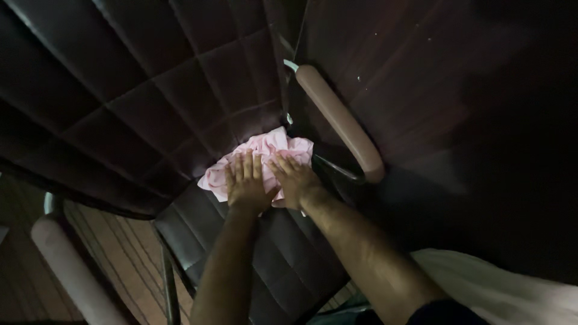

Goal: The person removes a shirt and pants from a closet shelf, folds them, places them onto a chair, and rearranges the remaining rolled clothes on the shelf by hand.

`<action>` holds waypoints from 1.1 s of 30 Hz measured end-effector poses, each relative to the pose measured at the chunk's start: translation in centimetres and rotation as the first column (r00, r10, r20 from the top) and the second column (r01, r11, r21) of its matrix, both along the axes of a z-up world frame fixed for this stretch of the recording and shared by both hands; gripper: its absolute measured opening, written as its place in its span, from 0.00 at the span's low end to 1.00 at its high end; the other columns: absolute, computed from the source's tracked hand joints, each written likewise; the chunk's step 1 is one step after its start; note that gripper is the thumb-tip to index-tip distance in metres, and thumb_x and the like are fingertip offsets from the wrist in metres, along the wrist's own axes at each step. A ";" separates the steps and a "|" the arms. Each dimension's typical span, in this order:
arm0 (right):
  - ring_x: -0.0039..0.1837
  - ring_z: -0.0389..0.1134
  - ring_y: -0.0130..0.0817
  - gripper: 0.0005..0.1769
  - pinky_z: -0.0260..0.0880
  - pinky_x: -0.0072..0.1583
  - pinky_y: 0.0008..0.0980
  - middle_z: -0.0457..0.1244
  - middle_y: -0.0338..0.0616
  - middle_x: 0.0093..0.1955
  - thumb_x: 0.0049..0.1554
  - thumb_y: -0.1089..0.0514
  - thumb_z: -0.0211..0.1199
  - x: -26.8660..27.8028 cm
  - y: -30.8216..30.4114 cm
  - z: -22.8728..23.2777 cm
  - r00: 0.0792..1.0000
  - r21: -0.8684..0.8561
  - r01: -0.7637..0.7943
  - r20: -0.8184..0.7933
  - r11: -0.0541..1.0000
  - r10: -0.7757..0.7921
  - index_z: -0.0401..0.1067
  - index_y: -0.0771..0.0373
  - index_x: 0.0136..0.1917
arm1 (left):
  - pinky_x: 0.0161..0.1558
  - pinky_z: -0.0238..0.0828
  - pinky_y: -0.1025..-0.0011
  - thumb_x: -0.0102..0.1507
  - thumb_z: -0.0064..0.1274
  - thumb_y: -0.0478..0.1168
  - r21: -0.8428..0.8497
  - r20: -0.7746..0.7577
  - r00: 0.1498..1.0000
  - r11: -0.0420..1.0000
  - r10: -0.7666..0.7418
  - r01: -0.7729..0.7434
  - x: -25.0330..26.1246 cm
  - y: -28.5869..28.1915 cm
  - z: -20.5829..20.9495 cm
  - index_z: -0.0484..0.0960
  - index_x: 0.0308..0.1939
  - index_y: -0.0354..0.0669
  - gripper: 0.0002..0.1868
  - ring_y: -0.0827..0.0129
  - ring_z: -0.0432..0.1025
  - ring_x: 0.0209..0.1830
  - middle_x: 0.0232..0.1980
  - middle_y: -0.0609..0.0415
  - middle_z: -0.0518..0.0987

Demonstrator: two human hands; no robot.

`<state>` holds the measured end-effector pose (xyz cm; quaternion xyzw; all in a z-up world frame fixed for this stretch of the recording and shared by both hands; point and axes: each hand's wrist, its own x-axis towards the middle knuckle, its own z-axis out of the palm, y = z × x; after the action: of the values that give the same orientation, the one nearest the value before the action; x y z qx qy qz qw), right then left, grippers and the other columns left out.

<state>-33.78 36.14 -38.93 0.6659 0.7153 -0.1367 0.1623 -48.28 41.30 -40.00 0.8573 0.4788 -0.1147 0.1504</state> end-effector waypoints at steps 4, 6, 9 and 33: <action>0.85 0.29 0.47 0.66 0.34 0.79 0.52 0.27 0.48 0.86 0.50 0.23 0.62 0.1 0.7 2.0 0.995 -0.140 0.059 -0.065 0.988 -0.069 0.33 0.55 0.84 | 0.77 0.19 0.45 0.63 0.39 0.75 -0.040 -0.079 0.996 0.999 -0.037 0.033 0.2 0.5 1.2 0.32 0.81 0.48 0.57 0.52 0.26 0.84 0.85 0.48 0.30; 0.85 0.33 0.50 0.63 0.38 0.79 0.50 0.32 0.54 0.86 0.51 0.24 0.63 0.6 -0.2 2.7 0.996 0.032 0.020 -0.091 0.999 -0.017 0.39 0.62 0.82 | 0.75 0.26 0.43 0.61 0.45 0.72 0.006 0.027 1.000 1.000 -0.006 0.005 -0.1 0.1 2.5 0.40 0.80 0.43 0.57 0.51 0.32 0.83 0.84 0.46 0.39; 0.86 0.39 0.50 0.58 0.44 0.81 0.49 0.38 0.53 0.86 0.54 0.27 0.63 1.6 -0.9 4.2 0.997 0.258 -0.034 -0.061 0.965 0.052 0.45 0.62 0.82 | 0.77 0.39 0.46 0.62 0.48 0.67 0.119 0.091 0.994 0.991 0.059 -0.070 -0.1 -0.4 4.4 0.55 0.77 0.42 0.48 0.47 0.44 0.83 0.81 0.45 0.55; 0.85 0.34 0.44 0.55 0.46 0.77 0.52 0.35 0.47 0.86 0.57 0.29 0.59 4.6 -13.5 42.1 0.964 0.583 0.219 -0.004 0.782 -0.267 0.39 0.60 0.82 | 0.77 0.43 0.58 0.61 0.56 0.62 0.554 0.182 0.976 0.833 -0.115 -0.006 7.5 -7.0 39.4 0.50 0.80 0.46 0.51 0.59 0.41 0.84 0.83 0.54 0.50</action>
<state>-29.13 22.68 3.19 0.7750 0.6238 0.0938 -0.0388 -40.74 34.31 -0.59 0.8847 0.4483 0.1141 -0.0570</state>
